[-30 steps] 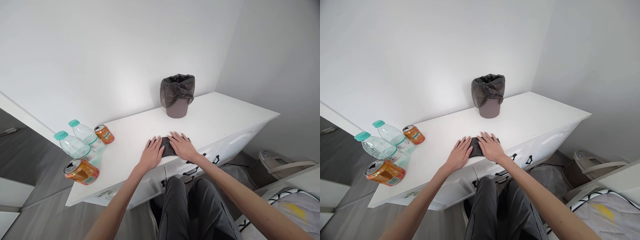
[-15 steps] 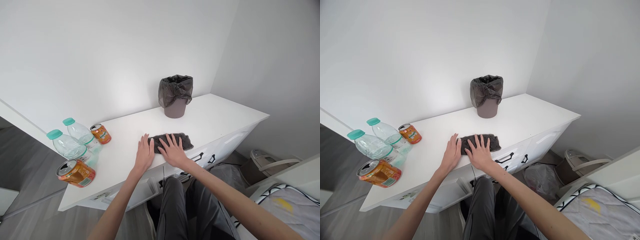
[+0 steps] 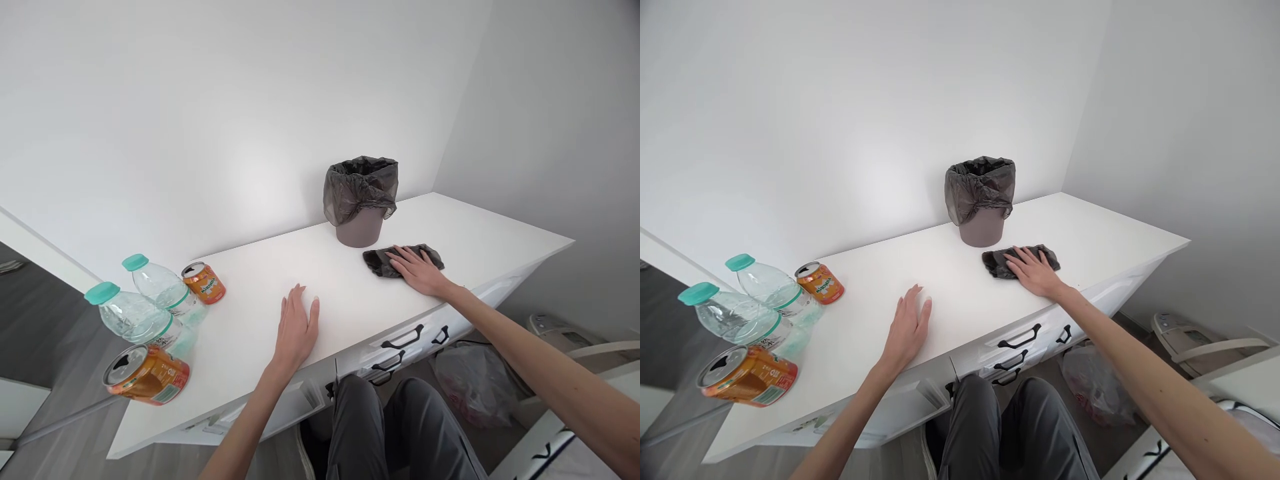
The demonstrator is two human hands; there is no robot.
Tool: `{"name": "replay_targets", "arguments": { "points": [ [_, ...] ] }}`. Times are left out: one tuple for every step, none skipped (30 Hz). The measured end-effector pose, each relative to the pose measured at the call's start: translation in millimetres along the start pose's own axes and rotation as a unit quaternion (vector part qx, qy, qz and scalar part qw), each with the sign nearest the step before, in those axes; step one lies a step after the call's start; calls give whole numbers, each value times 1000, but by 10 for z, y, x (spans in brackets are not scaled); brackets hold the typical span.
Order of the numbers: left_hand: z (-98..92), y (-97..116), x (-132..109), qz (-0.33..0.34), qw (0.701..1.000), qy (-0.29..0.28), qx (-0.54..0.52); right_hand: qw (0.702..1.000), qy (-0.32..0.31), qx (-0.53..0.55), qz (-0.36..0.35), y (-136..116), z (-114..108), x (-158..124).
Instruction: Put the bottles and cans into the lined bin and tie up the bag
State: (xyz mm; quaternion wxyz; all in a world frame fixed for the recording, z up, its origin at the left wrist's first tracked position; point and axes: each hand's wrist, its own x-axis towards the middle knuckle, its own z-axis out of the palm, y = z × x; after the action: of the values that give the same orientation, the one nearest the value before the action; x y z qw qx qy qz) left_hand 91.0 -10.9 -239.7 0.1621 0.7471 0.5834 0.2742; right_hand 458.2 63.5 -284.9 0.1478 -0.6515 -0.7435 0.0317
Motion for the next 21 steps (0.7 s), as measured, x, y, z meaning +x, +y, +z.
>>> {"name": "replay_targets", "arguments": {
  "points": [
    [8, 0, 4, 4, 1000, 7, 0, 1000, 3, -2, 3, 75, 30, 23],
    [17, 0, 8, 7, 1000, 13, 0, 1000, 6, -4, 2, 125, 57, 38],
    [27, 0, 11, 9, 1000, 16, 3, 1000, 12, -8, -3, 153, 79, 45],
    [38, 0, 14, 10, 1000, 17, 8, 1000, 21, -13, -10, 163, 96, 44],
    [50, -2, 16, 14, 1000, 15, 17, 999, 32, -18, -14, 159, 110, 38],
    [63, -7, 18, 19, 999, 14, 29, 999, 45, -24, -14, 146, 121, 27],
    [77, -15, 18, 26, 999, 14, 42, 998, 57, -30, -10, 131, 132, 13],
    [93, -26, 17, 36, 998, 16, 57, 997, 69, -36, -3, 116, 147, -1],
    [109, -39, 15, 47, 996, 17, 72, 996, 77, -41, 5, 104, 167, -15],
    [126, -53, 13, 57, 995, 19, 86, 995, 83, -46, 13, 94, 192, -28],
    [142, -68, 10, 64, 993, 20, 99, 995, 86, -50, 19, 84, 223, -39],
    [156, -83, 7, 69, 991, 20, 111, 995, 85, -54, 25, 73, 256, -50],
    [168, -95, 3, 73, 990, 18, 122, 995, 82, -57, 29, 56, 289, -62],
    [178, -106, -1, 75, 988, 16, 132, 995, 75, -57, 33, 31, 318, -75],
    [185, -114, -6, 77, 987, 15, 140, 996, 66, -54, 36, -2, 341, -91],
    [189, -119, -11, 78, 986, 14, 148, 997, 55, -48, 37, -46, 356, -111],
    [192, -124, -17, 80, 985, 15, 154, 997, 46, -42, 38, -97, 362, -134],
    [192, -127, -24, 82, 984, 16, 157, 998, 39, -35, 40, -155, 360, -161],
    [193, -130, -32, 84, 983, 18, 159, 998, 34, -29, 43, -216, 352, -192],
    [193, -134, -40, 87, 983, 21, 160, 998, 31, -26, 45, -280, 339, -227],
    [193, -138, -49, 90, 983, 23, 160, 998, 32, -24, 45, -344, 324, -265]
  ]
}}
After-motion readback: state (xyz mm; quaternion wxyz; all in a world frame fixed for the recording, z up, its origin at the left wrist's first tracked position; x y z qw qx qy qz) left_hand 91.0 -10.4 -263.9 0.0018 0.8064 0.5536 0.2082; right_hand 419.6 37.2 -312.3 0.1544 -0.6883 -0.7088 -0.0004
